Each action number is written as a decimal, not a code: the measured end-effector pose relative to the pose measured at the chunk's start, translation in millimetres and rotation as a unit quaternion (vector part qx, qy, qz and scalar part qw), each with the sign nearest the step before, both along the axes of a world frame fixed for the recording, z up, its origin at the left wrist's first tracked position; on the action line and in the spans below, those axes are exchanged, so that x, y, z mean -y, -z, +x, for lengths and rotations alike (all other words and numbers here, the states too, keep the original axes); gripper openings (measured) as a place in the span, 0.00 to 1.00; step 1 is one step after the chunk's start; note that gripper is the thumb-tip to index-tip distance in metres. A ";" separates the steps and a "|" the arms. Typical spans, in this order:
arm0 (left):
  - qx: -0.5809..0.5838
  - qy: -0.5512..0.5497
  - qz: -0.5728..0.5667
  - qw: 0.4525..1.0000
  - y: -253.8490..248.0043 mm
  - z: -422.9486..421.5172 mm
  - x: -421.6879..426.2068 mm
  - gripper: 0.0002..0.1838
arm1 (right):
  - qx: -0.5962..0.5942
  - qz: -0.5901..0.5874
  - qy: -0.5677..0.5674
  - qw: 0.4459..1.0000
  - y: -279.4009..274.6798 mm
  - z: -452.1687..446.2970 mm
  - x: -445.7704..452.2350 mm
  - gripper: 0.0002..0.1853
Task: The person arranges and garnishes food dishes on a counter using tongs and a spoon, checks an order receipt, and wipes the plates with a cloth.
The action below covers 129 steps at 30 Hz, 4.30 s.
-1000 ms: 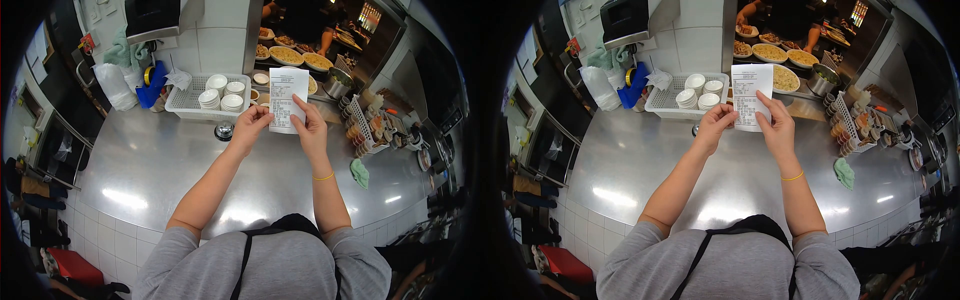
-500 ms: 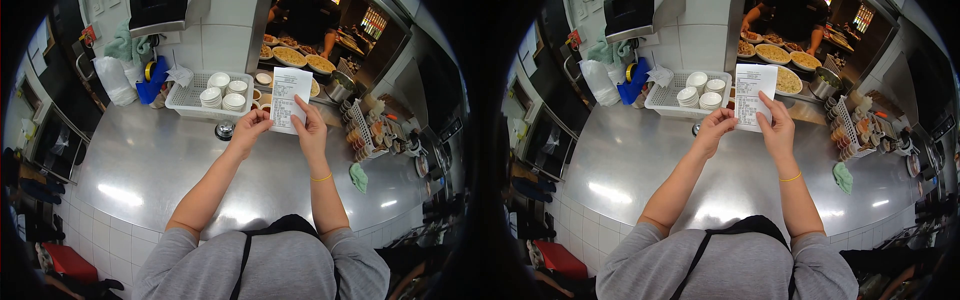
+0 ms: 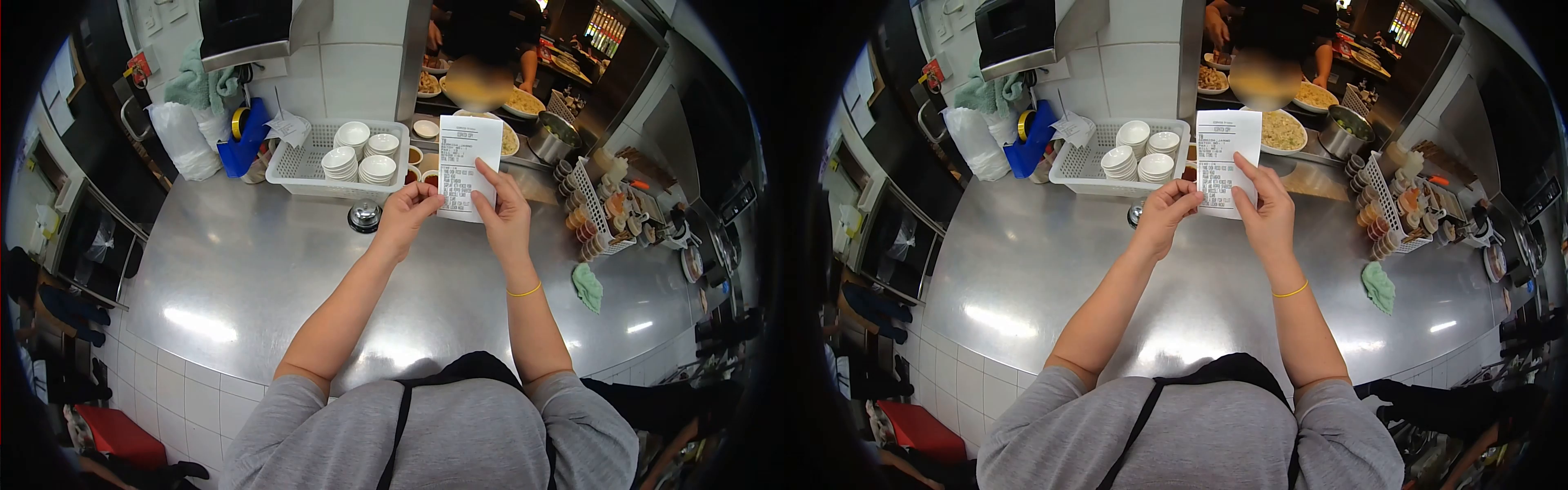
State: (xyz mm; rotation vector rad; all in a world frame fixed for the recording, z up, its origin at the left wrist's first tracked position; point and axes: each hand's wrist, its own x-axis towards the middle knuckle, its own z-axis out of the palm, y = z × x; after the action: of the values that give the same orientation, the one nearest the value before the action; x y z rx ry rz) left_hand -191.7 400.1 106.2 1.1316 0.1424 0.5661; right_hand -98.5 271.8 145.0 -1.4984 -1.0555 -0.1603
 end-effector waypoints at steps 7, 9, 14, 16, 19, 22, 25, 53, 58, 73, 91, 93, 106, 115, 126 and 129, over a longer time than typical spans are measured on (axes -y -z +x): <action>0.022 0.013 -0.071 0.997 22.3 6.2 -10.6 0.11 | 0.014 -0.053 0.023 0.998 2.4 3.1 -4.0 0.24; 0.013 0.040 -0.121 0.992 18.9 6.9 -13.1 0.15 | 0.030 -0.120 -0.013 0.992 5.1 8.8 -1.7 0.24; -0.003 -0.088 -0.030 0.996 46.6 9.5 -13.2 0.24 | 0.043 -0.249 -0.094 0.963 -10.6 42.0 -7.8 0.14; 0.013 -0.083 -0.014 0.996 72.7 6.2 -10.0 0.25 | 0.112 -0.199 -0.076 0.970 -20.4 68.9 -17.8 0.10; 0.042 -0.072 0.018 0.996 134.7 6.9 10.2 0.27 | 0.246 -0.207 0.018 0.947 -65.8 104.3 -39.0 0.11; 0.020 -0.077 0.034 0.996 169.2 -2.3 44.9 0.22 | 0.182 0.009 0.039 0.982 -123.4 146.2 -75.5 0.14; -0.067 -0.052 0.220 0.972 164.8 -9.8 58.3 0.17 | 0.147 0.108 0.028 0.983 -194.2 187.7 -107.8 0.19; -0.114 0.023 0.264 0.958 148.5 -8.3 44.1 0.08 | 0.347 0.011 0.413 0.842 -376.1 280.9 -268.9 0.16; -0.111 0.027 0.251 0.961 148.8 -9.9 43.2 0.09 | 0.214 0.081 0.335 0.914 -380.0 272.9 -292.9 0.13; -0.109 0.025 0.248 0.962 147.9 -9.6 43.2 0.08 | -0.021 0.131 -0.100 0.986 -398.7 283.4 -333.8 0.15; -0.106 0.023 0.239 0.965 152.4 -7.4 45.1 0.08 | -0.056 0.181 -0.072 0.979 -374.6 281.7 -305.9 0.18; -0.108 0.023 0.239 0.965 150.9 -7.3 44.9 0.08 | -0.040 0.185 -0.069 0.980 -379.2 293.7 -302.8 0.17; -0.131 0.054 0.272 0.952 149.2 -7.2 42.4 0.08 | -0.058 0.108 0.001 0.992 -353.7 225.7 -274.0 0.21; -0.126 0.018 0.277 0.952 158.4 -5.3 51.9 0.08 | 0.208 -0.182 0.077 0.958 -313.5 205.1 -164.8 0.32; -0.156 -0.026 0.335 0.929 149.7 -6.4 61.8 0.08 | 0.300 -0.342 0.000 0.890 -305.7 164.2 -100.3 0.26; -0.169 -0.030 0.325 0.930 149.0 -6.6 62.6 0.08 | 0.265 -0.162 0.075 0.948 -319.9 201.1 -146.3 0.26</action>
State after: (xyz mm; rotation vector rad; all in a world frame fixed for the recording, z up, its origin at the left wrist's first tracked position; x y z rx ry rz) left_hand -198.3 337.4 -42.8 1.8782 0.3015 0.4763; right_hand 102.6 418.1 464.9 -1.8913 -1.4443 -0.5421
